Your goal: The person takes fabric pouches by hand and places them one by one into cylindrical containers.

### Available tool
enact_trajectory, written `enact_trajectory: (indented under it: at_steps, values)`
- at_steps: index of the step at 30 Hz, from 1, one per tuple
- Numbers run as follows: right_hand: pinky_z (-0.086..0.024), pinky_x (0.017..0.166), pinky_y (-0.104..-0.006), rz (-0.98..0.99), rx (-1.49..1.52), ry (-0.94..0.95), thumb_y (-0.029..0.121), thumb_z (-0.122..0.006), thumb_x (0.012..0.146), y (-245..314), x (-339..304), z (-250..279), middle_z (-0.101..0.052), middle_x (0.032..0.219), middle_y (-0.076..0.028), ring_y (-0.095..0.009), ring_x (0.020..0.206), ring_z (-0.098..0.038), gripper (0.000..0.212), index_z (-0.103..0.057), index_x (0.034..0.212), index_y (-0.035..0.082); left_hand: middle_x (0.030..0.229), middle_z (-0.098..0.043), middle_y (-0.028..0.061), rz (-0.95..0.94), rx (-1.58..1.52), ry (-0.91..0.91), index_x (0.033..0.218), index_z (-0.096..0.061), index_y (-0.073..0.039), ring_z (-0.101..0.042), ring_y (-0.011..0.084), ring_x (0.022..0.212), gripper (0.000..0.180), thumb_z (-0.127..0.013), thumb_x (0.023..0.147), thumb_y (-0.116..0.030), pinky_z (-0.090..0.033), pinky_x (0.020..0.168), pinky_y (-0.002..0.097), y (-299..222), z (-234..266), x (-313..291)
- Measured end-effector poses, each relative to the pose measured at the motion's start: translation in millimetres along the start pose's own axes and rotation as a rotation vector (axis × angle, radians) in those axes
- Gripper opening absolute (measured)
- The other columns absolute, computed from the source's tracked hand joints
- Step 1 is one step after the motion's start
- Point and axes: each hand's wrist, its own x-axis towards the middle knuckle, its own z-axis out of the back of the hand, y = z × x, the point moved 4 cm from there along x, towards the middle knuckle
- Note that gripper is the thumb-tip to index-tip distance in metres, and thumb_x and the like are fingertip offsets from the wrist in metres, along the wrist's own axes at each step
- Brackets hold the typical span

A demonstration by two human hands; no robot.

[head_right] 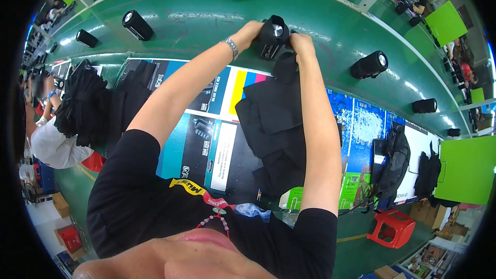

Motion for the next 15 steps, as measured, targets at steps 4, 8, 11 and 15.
enact_trajectory:
  at_steps: [4,8,11,15]
  values:
    - [-0.048,0.062,-0.0361,0.108,-0.097,0.028,0.017,-0.060,0.074,-17.3,4.7,-13.0,-0.066,0.070,-0.015,-0.023,0.062,-0.064,0.025,-0.068,0.080,-0.006,0.098,-0.068,0.0157,-0.182,0.790,-0.246,0.090,-0.068,0.003,-0.062,0.0312,0.097,0.041,-0.060,0.085,-0.037,-0.045,0.090,0.0387,13.2,26.5,22.0]
    - [-0.050,0.075,-0.0390,0.294,-0.311,-0.039,0.024,-0.060,0.074,-32.1,29.2,-9.3,-0.068,0.085,-0.021,-0.032,0.083,-0.068,0.029,-0.071,0.091,0.004,0.120,-0.059,0.0168,-0.534,0.939,-0.418,0.088,-0.071,0.000,-0.046,0.0341,0.123,0.042,-0.057,0.086,-0.040,-0.027,0.107,0.0463,22.0,20.7,24.1]
    - [-0.048,0.087,-0.0425,0.185,-0.586,-0.110,0.026,-0.063,0.074,-40.9,20.6,-9.0,-0.066,0.105,-0.017,-0.034,0.103,-0.061,0.033,-0.069,0.104,0.015,0.136,-0.048,0.0151,-0.586,1.315,-0.328,0.104,-0.070,-0.005,-0.033,0.0319,0.133,0.038,-0.056,0.088,-0.037,-0.018,0.110,0.0506,32.3,16.5,18.9]
    - [-0.048,0.089,-0.0423,0.121,-0.664,-0.143,0.029,-0.061,0.078,-48.0,16.1,0.1,-0.065,0.110,-0.014,-0.033,0.106,-0.060,0.034,-0.067,0.110,0.020,0.135,-0.049,0.0149,-0.729,1.263,-0.345,0.109,-0.068,-0.007,-0.035,0.0312,0.132,0.038,-0.056,0.088,-0.036,-0.019,0.110,0.0491,29.9,-0.3,7.6]
